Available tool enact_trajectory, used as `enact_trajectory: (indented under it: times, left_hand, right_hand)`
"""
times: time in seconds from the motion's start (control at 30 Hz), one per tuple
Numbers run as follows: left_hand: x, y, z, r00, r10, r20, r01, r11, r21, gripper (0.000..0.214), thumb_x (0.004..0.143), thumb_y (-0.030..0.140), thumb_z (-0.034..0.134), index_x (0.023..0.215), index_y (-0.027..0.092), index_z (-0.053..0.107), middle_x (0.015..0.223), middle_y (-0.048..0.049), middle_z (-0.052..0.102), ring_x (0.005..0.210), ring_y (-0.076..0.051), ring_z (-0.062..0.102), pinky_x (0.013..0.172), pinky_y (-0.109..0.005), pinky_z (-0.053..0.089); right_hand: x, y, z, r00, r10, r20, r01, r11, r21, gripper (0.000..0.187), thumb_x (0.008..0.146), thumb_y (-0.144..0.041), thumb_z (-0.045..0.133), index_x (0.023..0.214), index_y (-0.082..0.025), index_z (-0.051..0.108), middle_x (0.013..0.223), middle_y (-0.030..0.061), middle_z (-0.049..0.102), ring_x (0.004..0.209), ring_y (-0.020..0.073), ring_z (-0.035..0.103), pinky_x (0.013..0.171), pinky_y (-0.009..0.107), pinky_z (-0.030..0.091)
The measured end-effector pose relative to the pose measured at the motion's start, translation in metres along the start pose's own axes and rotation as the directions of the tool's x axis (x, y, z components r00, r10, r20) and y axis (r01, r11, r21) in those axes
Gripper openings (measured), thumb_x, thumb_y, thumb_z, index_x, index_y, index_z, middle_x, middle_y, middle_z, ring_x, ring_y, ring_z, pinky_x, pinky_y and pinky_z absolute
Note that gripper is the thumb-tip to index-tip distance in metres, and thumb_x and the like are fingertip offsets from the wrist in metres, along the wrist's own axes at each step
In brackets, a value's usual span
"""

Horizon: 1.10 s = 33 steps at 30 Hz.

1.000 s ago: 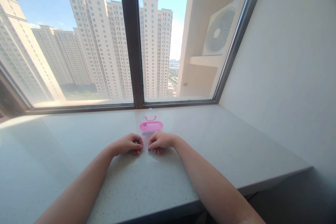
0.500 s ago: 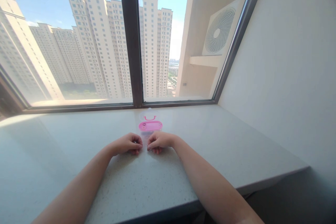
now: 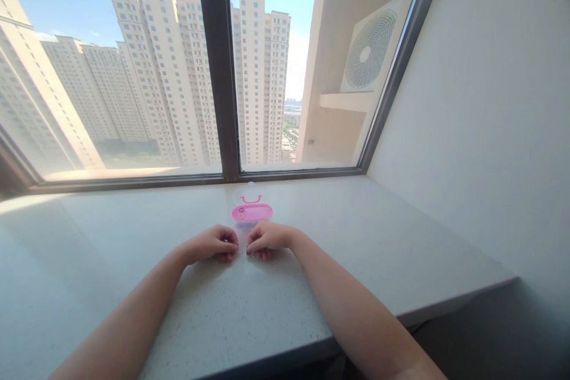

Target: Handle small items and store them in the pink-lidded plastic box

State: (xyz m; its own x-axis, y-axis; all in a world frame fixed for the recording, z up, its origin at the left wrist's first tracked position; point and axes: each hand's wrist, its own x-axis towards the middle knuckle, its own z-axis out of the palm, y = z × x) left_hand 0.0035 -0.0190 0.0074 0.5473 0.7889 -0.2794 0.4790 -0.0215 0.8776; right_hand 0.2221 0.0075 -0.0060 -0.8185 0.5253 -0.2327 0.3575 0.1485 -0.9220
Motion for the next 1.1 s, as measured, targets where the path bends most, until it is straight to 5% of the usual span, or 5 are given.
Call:
enact_trajectory:
  times: [1.1]
  left_hand:
    - [-0.0015, 0.0041, 0.0013, 1.000, -0.017, -0.011, 0.017, 1.000, 0.011, 0.029, 0.065, 0.042, 0.066, 0.078, 0.016, 0.061, 0.064, 0.0001, 0.063, 0.062, -0.016, 0.062, 0.057, -0.023, 0.046]
  right_hand:
    - [-0.0010, -0.0042, 0.0011, 1.000, 0.025, -0.009, -0.025, 0.999, -0.020, 0.012, 0.075, -0.023, 0.061, 0.078, -0.012, 0.061, 0.058, -0.0002, 0.058, 0.047, 0.0086, 0.056, 0.045, 0.017, 0.044]
